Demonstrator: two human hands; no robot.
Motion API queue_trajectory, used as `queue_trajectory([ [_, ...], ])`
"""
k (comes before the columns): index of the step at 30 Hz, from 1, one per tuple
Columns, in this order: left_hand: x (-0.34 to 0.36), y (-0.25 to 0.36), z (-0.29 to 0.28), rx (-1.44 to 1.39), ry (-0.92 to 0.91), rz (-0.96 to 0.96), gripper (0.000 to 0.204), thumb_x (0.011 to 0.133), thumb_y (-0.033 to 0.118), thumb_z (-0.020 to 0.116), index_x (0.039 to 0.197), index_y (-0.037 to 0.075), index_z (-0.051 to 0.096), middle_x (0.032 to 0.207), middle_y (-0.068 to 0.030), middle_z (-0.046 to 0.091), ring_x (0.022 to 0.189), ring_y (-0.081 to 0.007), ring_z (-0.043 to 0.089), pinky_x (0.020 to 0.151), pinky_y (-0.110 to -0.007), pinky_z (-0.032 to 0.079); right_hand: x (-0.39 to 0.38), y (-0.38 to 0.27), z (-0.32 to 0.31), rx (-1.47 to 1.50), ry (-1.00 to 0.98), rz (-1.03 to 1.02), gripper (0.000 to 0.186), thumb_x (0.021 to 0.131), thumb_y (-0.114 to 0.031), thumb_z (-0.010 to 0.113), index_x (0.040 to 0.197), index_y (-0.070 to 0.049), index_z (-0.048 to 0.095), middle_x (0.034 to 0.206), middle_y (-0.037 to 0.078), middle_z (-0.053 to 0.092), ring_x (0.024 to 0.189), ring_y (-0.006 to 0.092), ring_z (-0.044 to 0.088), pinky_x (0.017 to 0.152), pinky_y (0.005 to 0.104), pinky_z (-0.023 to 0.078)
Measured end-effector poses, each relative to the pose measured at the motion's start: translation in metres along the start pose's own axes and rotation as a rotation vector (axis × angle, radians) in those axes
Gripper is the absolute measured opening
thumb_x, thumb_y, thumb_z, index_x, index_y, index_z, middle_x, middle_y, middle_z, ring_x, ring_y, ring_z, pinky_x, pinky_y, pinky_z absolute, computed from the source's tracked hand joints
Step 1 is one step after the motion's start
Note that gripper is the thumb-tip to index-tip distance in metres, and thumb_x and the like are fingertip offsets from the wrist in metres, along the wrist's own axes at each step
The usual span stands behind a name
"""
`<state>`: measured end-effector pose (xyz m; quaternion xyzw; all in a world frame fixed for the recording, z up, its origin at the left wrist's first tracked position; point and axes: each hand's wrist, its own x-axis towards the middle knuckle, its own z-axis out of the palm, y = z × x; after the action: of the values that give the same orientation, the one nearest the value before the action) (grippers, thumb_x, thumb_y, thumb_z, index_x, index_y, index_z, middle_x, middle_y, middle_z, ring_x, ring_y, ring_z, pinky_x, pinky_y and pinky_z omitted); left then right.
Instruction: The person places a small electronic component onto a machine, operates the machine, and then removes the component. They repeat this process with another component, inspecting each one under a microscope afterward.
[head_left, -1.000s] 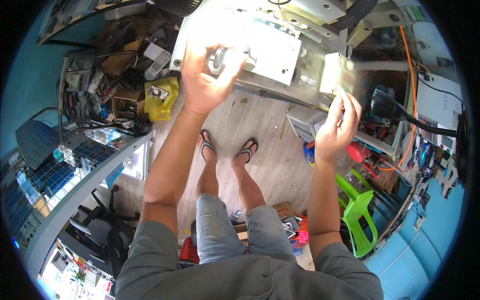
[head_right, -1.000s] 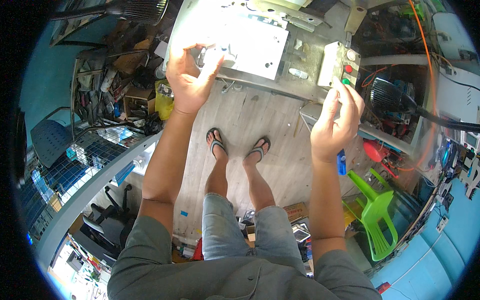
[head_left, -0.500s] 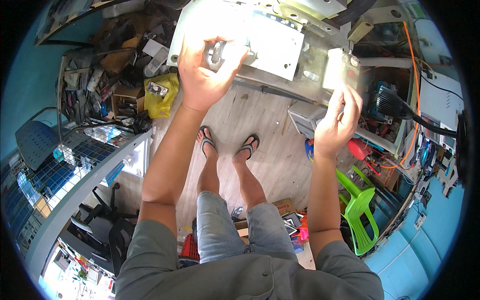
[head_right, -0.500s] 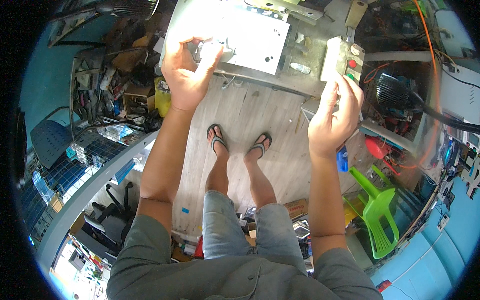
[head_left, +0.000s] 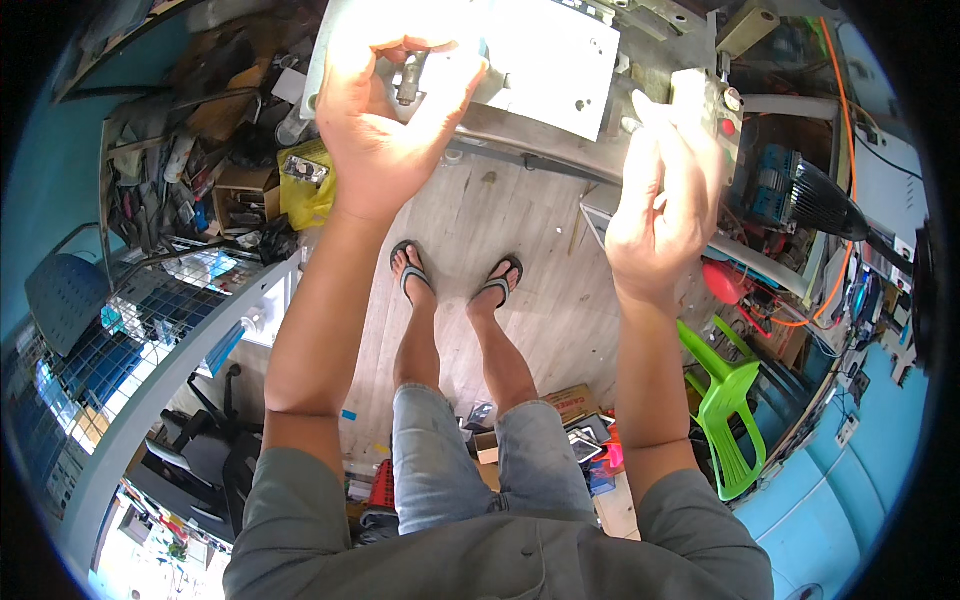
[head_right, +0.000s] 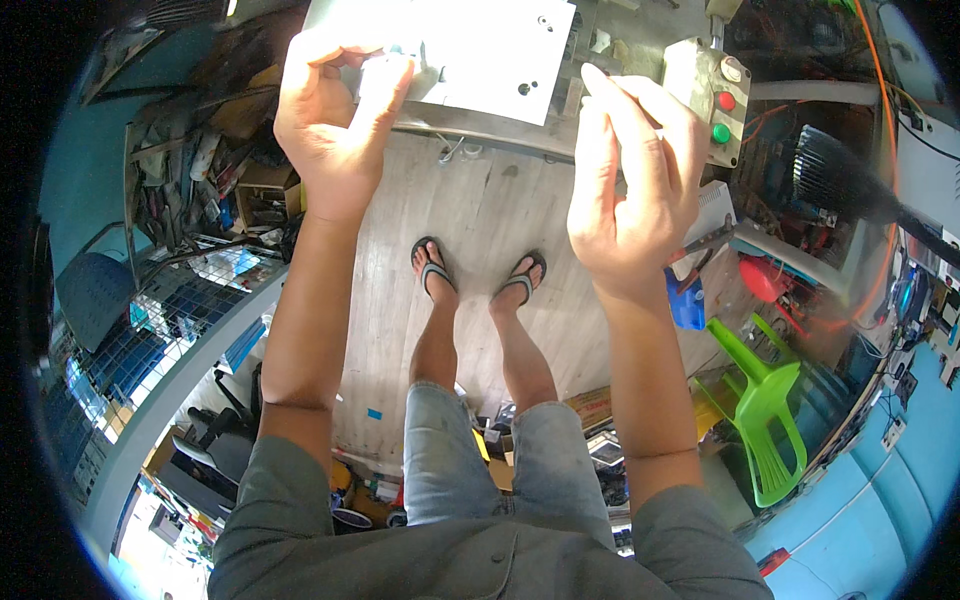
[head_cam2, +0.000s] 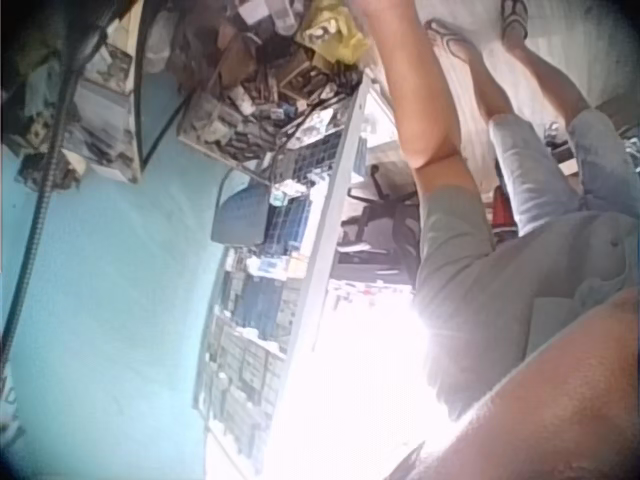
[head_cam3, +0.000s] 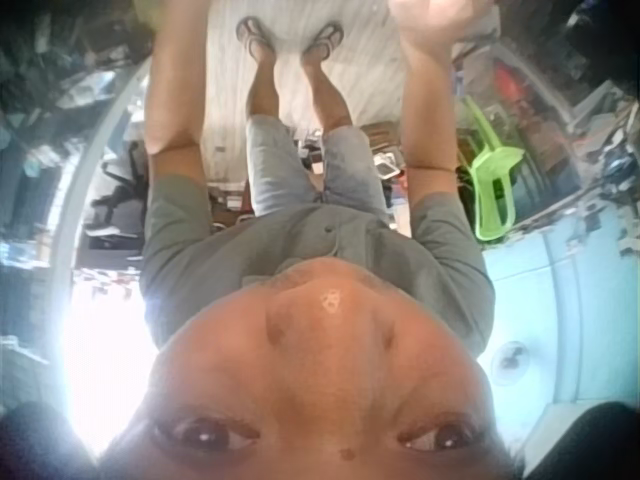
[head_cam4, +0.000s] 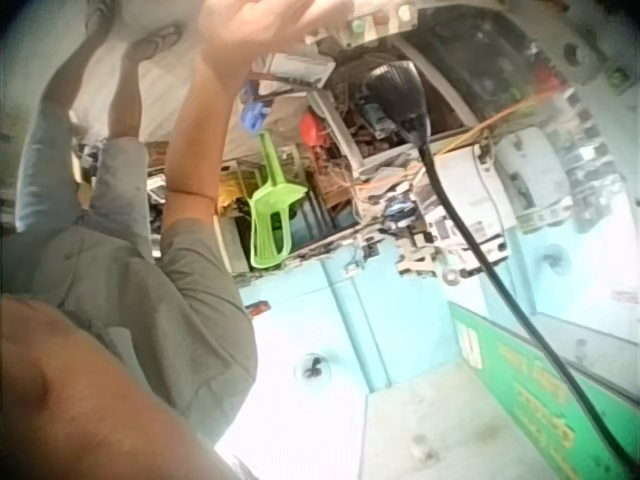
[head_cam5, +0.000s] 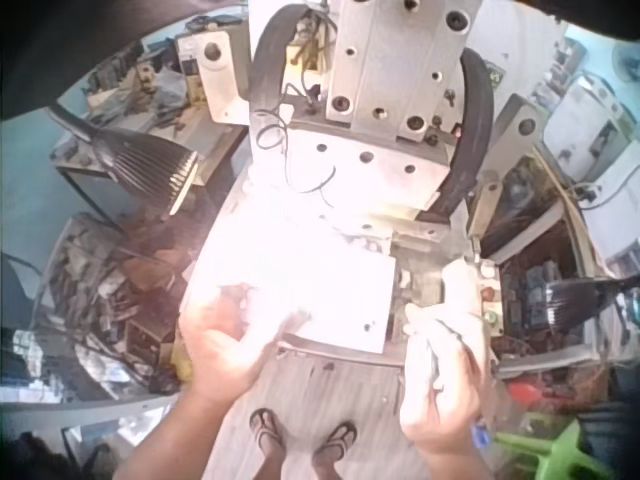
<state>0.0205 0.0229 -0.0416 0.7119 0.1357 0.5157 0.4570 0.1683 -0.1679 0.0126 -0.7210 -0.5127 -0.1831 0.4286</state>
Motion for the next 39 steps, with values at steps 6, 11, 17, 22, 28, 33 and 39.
queue_trajectory([
  [6,0.002,0.003,0.001,-0.010,-0.017,0.003,0.039,0.085,-0.013,0.081,0.118,-0.001,0.064,0.114,-0.0068,0.064,0.108,-0.0156,0.062,0.099,-0.030,0.050,0.005,0.003,0.006,0.017,-0.040,-0.007,0.030,0.091,0.007,0.072,0.120,0.001,0.078,0.116,0.015,0.064,0.105,0.0264,0.065,0.087,0.0347,0.056],
  [11,0.002,0.003,0.000,-0.007,-0.017,0.003,0.040,0.085,-0.013,0.081,0.119,0.000,0.063,0.115,-0.0069,0.063,0.109,-0.0156,0.062,0.100,-0.030,0.050,0.014,0.005,0.016,0.057,-0.065,-0.052,0.028,0.089,0.006,0.070,0.117,0.005,0.074,0.116,0.017,0.064,0.101,0.0283,0.065,0.088,0.0368,0.056],
  [17,0.001,0.004,-0.002,0.020,-0.035,-0.008,0.039,0.086,-0.013,0.081,0.119,0.000,0.063,0.115,-0.0069,0.063,0.110,-0.0159,0.062,0.101,-0.030,0.050,0.020,0.006,0.021,0.073,-0.070,-0.079,0.025,0.088,0.008,0.065,0.113,0.008,0.072,0.114,0.019,0.066,0.099,0.0307,0.066,0.088,0.0390,0.055],
  [22,0.002,0.004,0.000,-0.023,-0.027,0.009,0.040,0.086,-0.012,0.081,0.120,0.000,0.063,0.115,-0.0072,0.063,0.110,-0.0158,0.062,0.101,-0.030,0.050,0.016,0.015,0.021,0.078,-0.075,-0.088,0.036,0.085,0.005,0.068,0.121,0.002,0.076,0.118,0.016,0.063,0.102,0.0280,0.065,0.087,0.0362,0.056],
  [28,0.001,0.004,-0.001,0.023,-0.034,-0.002,0.042,0.085,-0.013,0.081,0.121,0.000,0.063,0.116,-0.0074,0.064,0.111,-0.0164,0.063,0.101,-0.031,0.050,0.017,0.017,0.021,0.018,-0.080,-0.118,0.036,0.085,0.003,0.068,0.121,0.002,0.076,0.118,0.016,0.064,0.102,0.0287,0.066,0.088,0.0365,0.056],
  [33,-0.001,0.001,-0.001,0.036,-0.031,0.006,0.045,0.084,-0.014,0.082,0.122,0.001,0.063,0.116,-0.0078,0.065,0.112,-0.0172,0.064,0.103,-0.032,0.051,0.021,0.012,0.022,0.055,-0.069,-0.091,0.026,0.089,0.003,0.064,0.114,0.007,0.072,0.114,0.019,0.067,0.100,0.0312,0.066,0.089,0.0392,0.054],
  [39,-0.002,0.000,0.000,0.012,-0.018,-0.023,0.047,0.083,-0.016,0.081,0.123,0.001,0.062,0.118,-0.0085,0.066,0.113,-0.0176,0.064,0.104,-0.033,0.052,0.018,0.018,0.023,0.068,-0.078,-0.088,0.037,0.084,0.003,0.068,0.120,0.002,0.076,0.118,0.016,0.064,0.102,0.0289,0.066,0.088,0.0372,0.056],
])
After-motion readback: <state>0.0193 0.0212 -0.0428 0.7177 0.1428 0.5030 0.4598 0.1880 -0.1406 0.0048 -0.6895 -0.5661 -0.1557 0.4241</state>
